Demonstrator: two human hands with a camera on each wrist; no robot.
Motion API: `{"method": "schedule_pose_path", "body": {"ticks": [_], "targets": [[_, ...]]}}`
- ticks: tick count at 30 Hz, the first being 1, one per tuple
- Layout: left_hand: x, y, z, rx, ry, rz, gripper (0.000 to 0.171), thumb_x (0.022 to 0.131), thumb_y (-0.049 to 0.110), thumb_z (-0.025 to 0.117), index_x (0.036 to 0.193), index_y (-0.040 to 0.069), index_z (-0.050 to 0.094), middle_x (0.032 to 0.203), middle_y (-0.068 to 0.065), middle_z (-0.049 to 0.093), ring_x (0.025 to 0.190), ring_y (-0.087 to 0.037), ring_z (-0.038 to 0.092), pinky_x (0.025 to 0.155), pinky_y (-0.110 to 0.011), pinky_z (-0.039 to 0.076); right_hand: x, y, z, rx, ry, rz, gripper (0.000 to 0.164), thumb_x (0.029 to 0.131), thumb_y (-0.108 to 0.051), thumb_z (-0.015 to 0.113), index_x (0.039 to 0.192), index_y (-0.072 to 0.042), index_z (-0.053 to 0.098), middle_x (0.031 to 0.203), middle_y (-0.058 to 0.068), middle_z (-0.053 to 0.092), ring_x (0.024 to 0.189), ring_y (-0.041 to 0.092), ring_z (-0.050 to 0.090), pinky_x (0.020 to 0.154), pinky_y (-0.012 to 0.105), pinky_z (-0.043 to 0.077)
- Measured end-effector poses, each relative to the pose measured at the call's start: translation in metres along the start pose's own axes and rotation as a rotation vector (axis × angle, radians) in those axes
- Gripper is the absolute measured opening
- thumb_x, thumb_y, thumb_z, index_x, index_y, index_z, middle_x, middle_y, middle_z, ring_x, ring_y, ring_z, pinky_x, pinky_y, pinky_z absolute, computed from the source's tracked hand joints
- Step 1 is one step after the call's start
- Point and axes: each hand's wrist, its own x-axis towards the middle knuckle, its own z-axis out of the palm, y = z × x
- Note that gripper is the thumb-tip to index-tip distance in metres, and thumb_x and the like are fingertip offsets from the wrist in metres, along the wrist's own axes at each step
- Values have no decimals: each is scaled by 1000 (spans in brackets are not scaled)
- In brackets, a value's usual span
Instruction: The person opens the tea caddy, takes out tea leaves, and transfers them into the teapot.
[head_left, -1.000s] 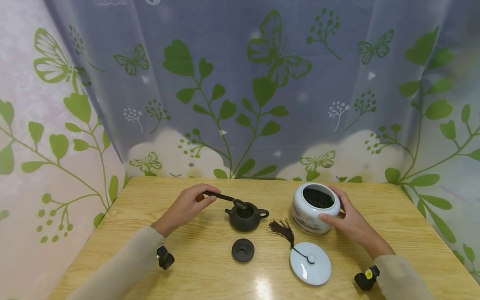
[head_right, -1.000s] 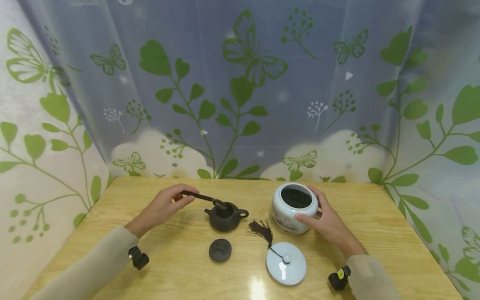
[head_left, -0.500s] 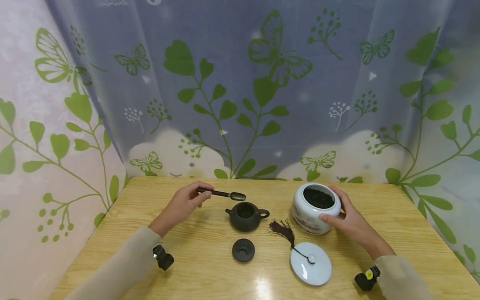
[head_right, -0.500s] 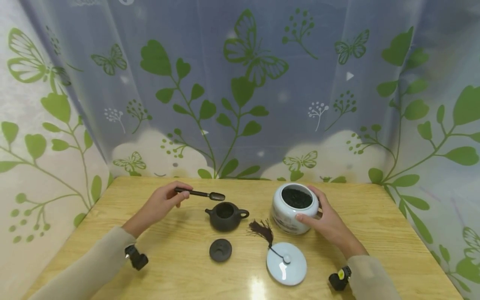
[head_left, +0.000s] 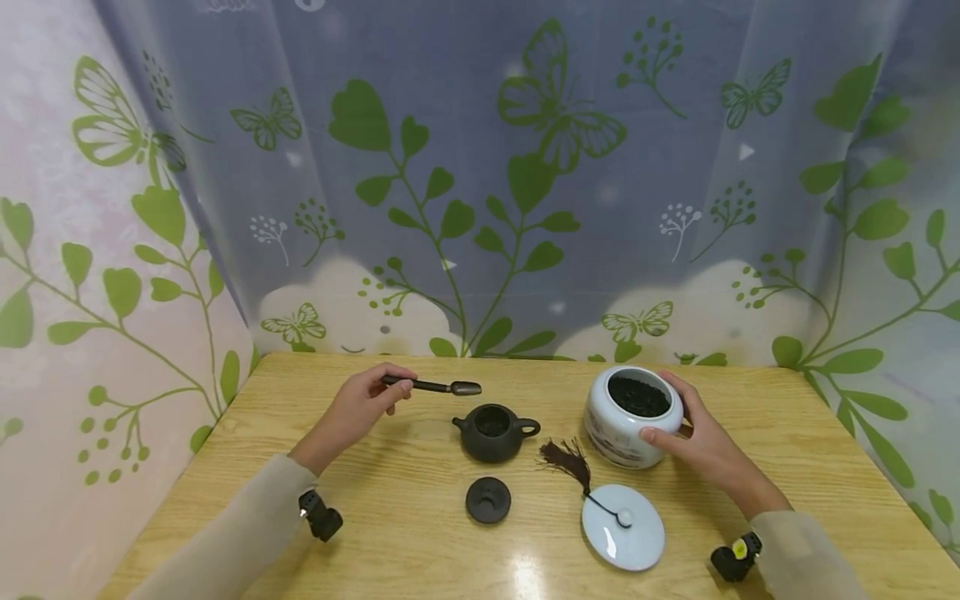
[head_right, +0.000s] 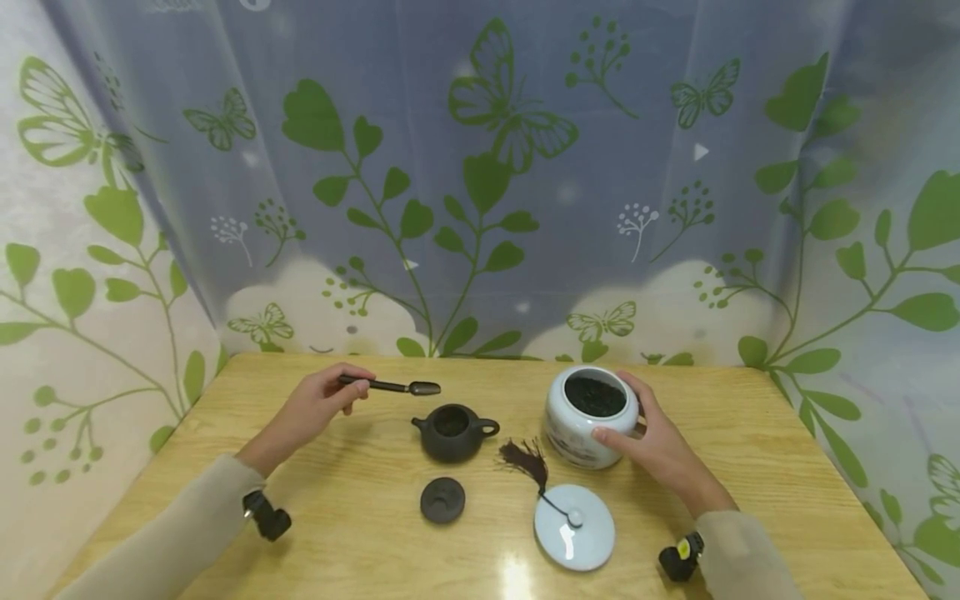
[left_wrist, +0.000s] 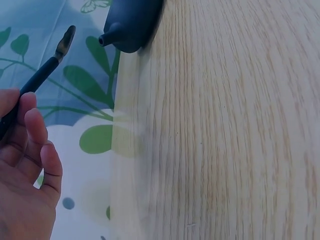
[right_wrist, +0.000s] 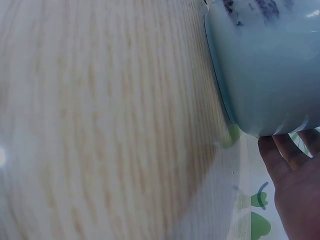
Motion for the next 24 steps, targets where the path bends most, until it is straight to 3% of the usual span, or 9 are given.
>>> {"method": "schedule_pose_path", "body": {"ticks": [5,14,19,24], "targets": [[0,-1,-2,-1,11,-19,31,115,26,60,137,6,69,122,-26,71,84,-26,60,79,-43,55,0,-1,0,-5,3,-4,98,104,-21,76,176,-15,10,176,23,22,158,53,30,97,3,37],[-2,-5,-8,48,81,-55,31,114,33,61,133,11,71,118,-23,71,90,-44,63,76,-39,54,1,2,0,-15,1,0,99,104,-22,76,176,-15,9,177,22,21,159,52,29,97,4,37],[-4,-11,-13,94,121,-87,33,114,36,60,135,12,71,119,-22,73,90,-42,65,73,-32,52,1,3,-1,-15,2,1,99,104,-23,76,176,-15,9,177,22,22,159,52,29,97,4,36],[-8,-18,-22,165,135,-124,39,114,40,59,140,11,69,121,-20,74,91,-38,67,74,-36,52,0,2,-1,-9,3,-3,99,104,-22,76,176,-16,9,176,22,22,158,52,30,98,5,37]]}}
